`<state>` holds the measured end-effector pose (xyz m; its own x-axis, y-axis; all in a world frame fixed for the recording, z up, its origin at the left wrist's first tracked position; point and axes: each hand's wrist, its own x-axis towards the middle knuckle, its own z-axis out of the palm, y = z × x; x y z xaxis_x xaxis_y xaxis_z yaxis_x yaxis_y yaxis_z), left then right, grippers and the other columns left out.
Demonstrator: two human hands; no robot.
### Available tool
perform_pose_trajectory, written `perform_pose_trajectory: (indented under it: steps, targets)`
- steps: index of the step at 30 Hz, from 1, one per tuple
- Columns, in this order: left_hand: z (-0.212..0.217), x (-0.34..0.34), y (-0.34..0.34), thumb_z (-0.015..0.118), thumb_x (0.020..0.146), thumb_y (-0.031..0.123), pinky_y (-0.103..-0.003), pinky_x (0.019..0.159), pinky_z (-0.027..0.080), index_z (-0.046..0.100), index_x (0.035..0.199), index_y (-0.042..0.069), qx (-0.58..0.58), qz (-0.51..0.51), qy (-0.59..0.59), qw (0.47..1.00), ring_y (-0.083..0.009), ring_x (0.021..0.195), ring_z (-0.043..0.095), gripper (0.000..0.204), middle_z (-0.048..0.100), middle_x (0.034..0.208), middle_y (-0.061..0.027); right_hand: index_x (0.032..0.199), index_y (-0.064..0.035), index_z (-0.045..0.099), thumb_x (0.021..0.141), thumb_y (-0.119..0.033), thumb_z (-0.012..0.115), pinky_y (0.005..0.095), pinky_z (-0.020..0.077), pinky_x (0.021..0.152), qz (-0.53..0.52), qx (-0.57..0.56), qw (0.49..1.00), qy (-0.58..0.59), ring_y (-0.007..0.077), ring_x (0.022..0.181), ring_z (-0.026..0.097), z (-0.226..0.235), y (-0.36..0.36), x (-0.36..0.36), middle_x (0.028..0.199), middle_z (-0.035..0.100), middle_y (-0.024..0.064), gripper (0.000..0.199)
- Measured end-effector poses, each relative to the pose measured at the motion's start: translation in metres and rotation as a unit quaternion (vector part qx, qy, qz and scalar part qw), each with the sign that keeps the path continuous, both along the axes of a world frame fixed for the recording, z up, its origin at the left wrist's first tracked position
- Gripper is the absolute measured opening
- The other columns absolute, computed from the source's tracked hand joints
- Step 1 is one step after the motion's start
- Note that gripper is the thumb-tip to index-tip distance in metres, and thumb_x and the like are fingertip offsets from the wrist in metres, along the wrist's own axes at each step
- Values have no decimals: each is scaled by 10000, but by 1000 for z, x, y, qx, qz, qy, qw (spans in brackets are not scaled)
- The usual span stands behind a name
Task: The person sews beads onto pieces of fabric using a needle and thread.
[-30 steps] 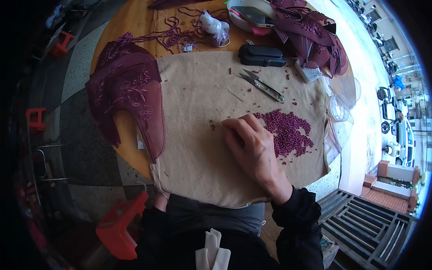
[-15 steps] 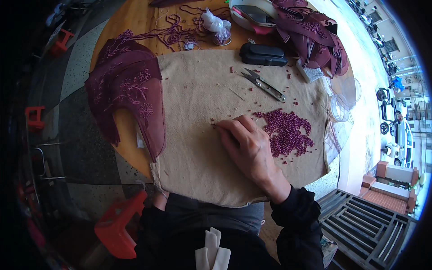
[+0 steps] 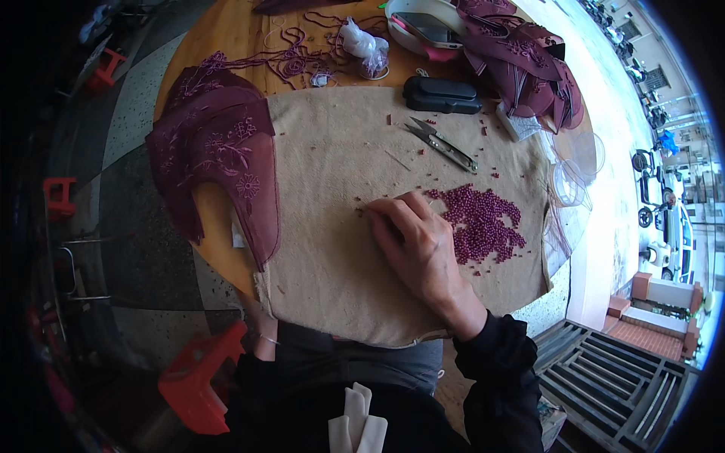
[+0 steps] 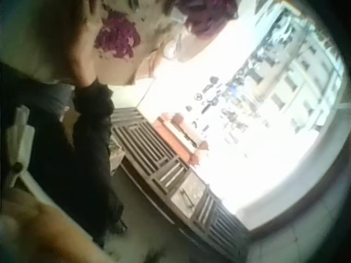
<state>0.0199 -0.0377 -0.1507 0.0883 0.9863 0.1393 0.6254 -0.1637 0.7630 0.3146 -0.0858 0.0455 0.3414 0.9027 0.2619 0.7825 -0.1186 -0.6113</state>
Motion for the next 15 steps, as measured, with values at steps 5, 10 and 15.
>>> perform_pose_trajectory:
  steps: [5, 10, 15]
  targets:
    - [130, 25, -5, 564, 862, -17, -397, 983, 402, 523, 1204, -23, 248, 41, -88, 964, -293, 1122, 524, 345, 575, 1127, -149, 957, -67, 668, 831, -64, 660, 341, 524, 614, 3, 15, 1000, 1, 261, 719, 638, 0, -3, 1, 833, 614, 100, 126]
    - [208, 89, 7, 620, 844, 26, -368, 853, 492, 559, 1168, -5, 176, -365, 18, 914, -292, 980, 587, 331, 575, 1139, -127, 957, -65, 665, 832, -68, 654, 352, 525, 629, 14, 19, 1000, 0, 277, 735, 639, -3, 3, -3, 848, 613, 107, 126]
    - [191, 139, 17, 587, 879, 121, -359, 904, 452, 542, 1193, -1, 174, -382, 74, 905, -258, 1075, 543, 340, 544, 1221, -115, 962, -61, 660, 829, -59, 646, 361, 525, 637, 11, 26, 1000, 4, 294, 740, 637, -4, 2, -1, 846, 609, 116, 133]
